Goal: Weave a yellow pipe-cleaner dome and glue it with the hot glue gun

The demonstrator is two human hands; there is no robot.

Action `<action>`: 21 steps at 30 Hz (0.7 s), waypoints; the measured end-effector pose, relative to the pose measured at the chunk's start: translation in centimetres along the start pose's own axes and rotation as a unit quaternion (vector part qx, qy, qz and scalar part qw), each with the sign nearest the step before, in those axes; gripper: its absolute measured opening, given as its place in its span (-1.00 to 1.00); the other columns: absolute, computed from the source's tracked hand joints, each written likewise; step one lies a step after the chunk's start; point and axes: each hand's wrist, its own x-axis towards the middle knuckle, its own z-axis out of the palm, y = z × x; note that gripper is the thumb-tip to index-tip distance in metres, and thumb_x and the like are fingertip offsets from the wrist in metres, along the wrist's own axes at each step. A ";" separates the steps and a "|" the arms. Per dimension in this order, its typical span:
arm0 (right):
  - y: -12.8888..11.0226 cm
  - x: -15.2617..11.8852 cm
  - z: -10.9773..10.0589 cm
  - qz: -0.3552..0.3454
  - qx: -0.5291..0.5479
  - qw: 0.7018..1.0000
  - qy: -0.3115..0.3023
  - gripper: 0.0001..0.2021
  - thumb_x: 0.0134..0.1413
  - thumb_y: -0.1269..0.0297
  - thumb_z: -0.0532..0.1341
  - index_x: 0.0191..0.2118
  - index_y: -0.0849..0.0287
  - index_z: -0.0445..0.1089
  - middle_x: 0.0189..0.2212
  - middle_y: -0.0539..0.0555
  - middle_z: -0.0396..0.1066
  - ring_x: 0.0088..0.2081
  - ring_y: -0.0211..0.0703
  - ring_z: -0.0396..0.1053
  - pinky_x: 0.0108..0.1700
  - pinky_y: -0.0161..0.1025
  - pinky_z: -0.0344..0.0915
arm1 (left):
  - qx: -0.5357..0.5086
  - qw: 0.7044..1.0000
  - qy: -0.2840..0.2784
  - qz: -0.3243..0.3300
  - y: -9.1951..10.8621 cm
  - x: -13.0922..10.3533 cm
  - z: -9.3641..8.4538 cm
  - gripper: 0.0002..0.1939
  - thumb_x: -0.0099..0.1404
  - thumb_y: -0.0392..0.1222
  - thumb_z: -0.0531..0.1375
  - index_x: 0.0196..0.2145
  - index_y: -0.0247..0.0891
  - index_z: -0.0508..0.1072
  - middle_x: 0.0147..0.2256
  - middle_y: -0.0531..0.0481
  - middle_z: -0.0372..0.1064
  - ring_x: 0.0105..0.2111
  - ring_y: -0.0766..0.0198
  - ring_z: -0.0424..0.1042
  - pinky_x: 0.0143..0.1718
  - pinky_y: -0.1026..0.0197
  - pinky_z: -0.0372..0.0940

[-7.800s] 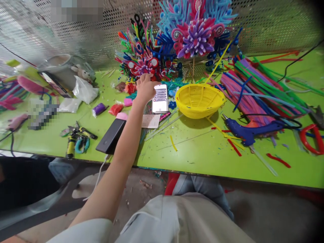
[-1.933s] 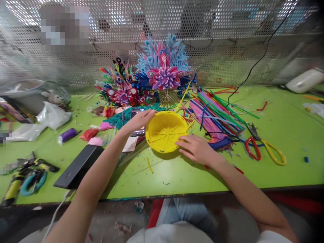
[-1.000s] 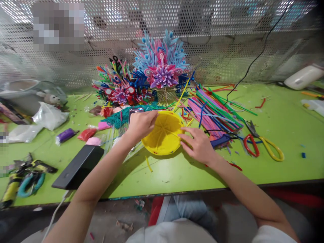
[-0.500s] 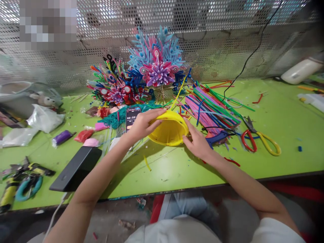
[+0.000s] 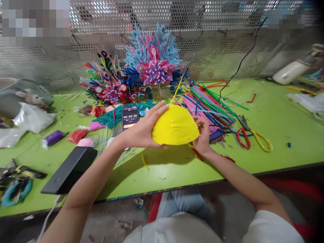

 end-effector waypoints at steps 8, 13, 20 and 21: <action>-0.5 0.8 -1.3 -0.055 -0.028 0.996 0.062 -0.85 0.25 0.14 0.07 -0.26 0.02 0.06 -0.16 0.17 0.29 0.04 0.07 0.40 0.02 0.13 0.37 | 0.099 0.992 0.021 0.080 -0.7 0.3 1.1 0.17 0.14 -0.08 0.37 0.39 -0.08 -0.40 0.38 -0.45 -0.29 0.37 -0.30 -0.09 0.25 -0.30 0.17; 1.1 1.3 -1.8 -0.084 0.053 0.995 0.028 -0.82 0.18 0.28 0.18 -0.17 0.01 0.14 -0.04 0.16 0.29 0.10 0.01 0.36 0.08 0.09 0.38 | 0.139 0.986 0.061 0.073 -2.0 0.4 2.6 0.17 0.08 -0.18 0.38 0.38 -0.12 -0.35 0.31 -0.52 -0.10 0.25 -0.38 0.15 0.06 -0.29 0.38; 2.8 3.0 -4.1 -0.185 -0.054 0.973 -0.129 -0.37 0.22 0.19 0.14 0.36 0.03 -0.05 0.26 0.26 0.23 0.25 0.06 0.26 0.22 0.09 0.33 | 0.133 0.988 0.021 0.076 -1.0 0.6 3.9 0.16 0.08 -0.18 0.36 0.38 -0.13 -0.36 0.30 -0.52 -0.08 0.28 -0.36 0.12 0.15 -0.33 0.29; 2.9 3.1 -4.3 -0.217 -0.071 0.965 -0.130 -0.37 0.23 0.22 0.12 0.37 0.03 -0.04 0.23 0.23 0.29 0.23 0.05 0.30 0.20 0.06 0.35 | 0.131 0.989 0.012 0.074 -0.8 0.5 4.0 0.16 0.08 -0.17 0.35 0.38 -0.13 -0.37 0.31 -0.52 -0.10 0.29 -0.36 0.10 0.16 -0.33 0.27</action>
